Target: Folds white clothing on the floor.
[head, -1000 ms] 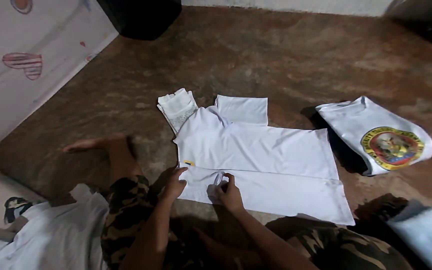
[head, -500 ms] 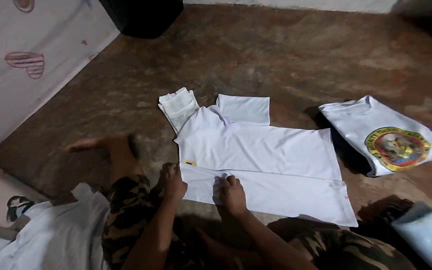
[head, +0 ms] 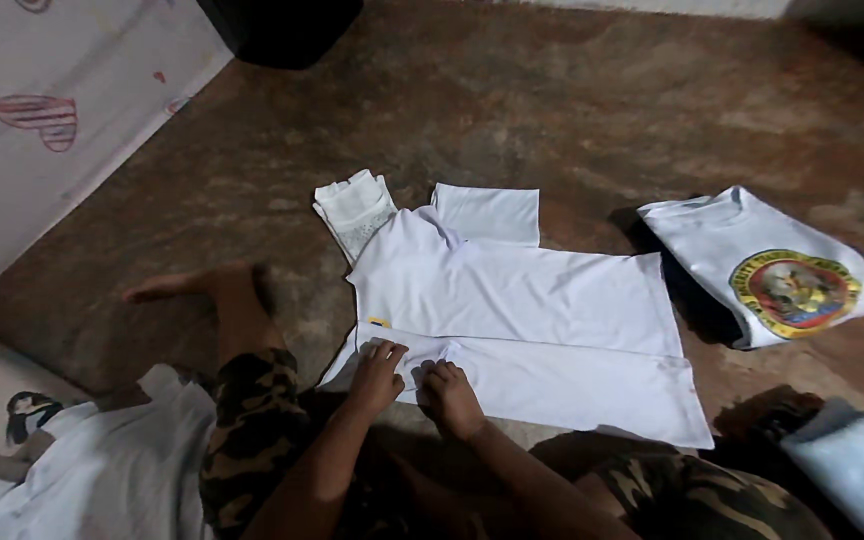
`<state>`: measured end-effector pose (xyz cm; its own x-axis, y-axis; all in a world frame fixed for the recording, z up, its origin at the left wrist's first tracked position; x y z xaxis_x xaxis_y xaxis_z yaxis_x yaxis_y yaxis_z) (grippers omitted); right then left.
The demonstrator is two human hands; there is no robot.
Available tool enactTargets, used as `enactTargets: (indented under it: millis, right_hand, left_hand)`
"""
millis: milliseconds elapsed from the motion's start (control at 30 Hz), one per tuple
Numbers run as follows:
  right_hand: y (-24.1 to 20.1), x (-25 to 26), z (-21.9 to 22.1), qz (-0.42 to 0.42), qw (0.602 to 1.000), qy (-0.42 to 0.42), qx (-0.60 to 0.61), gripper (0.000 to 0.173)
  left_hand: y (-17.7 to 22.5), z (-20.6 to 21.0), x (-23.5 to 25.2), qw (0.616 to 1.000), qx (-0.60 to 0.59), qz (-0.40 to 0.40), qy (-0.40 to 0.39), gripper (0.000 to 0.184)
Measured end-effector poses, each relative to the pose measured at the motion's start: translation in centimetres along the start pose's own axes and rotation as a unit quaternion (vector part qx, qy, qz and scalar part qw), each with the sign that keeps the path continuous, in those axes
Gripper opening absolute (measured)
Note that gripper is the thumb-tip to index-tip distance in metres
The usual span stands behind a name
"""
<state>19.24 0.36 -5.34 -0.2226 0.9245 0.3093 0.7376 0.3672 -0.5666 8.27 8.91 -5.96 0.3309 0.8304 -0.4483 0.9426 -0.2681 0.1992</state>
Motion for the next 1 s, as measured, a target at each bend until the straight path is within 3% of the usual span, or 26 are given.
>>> enactTargets:
  millis: [133,233,333,400,467,633,767,867,933,1000]
  right_hand:
    - [-0.1,-0.3,0.0,-0.026,1.000,0.005,-0.011,0.019]
    - [0.2,-0.6,0.7,-0.012,0.999,-0.044,-0.025,0.024]
    - [-1.0,-0.1,-0.3,-0.033,0.998,0.017,-0.056,0.023]
    - [-1.7,0.4,0.0,-0.046,0.995,0.034,-0.084,0.040]
    - [-0.5,0.0,1.9,-0.016,0.993,-0.015,-0.118,0.061]
    - [2.2,-2.3,3.3,0.051,0.975,-0.057,-0.211,0.071]
    - [2.6,-2.4,2.5,0.091,0.976,-0.152,-0.127,0.071]
    - [2.9,-1.9,0.9,0.096,0.957,-0.272,0.038,0.070]
    - [3.5,-1.5,-2.4,0.083,0.950,-0.252,0.166,0.057]
    - [5.9,-1.6,-7.0,0.114,0.954,-0.188,0.202,0.046]
  left_hand:
    - [-0.5,-0.2,-0.3,1.000,0.014,-0.009,0.015,0.062]
    - [-0.3,-0.1,-0.3,0.999,0.026,-0.004,0.020,0.060]
    - [0.8,0.1,-0.8,0.997,0.024,0.051,0.059,0.053]
    - [1.5,0.5,-0.9,0.994,0.008,0.081,0.077,0.051]
    - [0.9,1.6,-0.4,0.994,0.016,0.078,0.069,0.053]
    - [-3.6,2.3,1.0,0.993,0.043,0.032,0.104,0.060]
    - [-6.6,1.0,1.7,0.990,0.042,-0.052,0.123,0.062]
    - [-8.4,-0.2,1.8,0.977,-0.015,-0.159,0.141,0.063]
    - [-9.7,-1.2,2.0,0.959,-0.076,-0.220,0.164,0.066]
    - [-9.9,-3.1,2.5,0.948,-0.098,-0.232,0.192,0.066]
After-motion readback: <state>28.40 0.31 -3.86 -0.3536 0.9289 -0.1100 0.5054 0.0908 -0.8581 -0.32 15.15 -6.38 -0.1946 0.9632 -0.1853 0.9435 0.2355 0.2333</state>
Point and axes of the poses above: each hand's wrist, its own x-axis towards the middle knuckle, its own z-axis out of the palm, y = z × x, the point moved 9 cm from there along x, towards the middle knuckle, and after that the axes turned 15 degrees about -z, right-handed, at the moved point
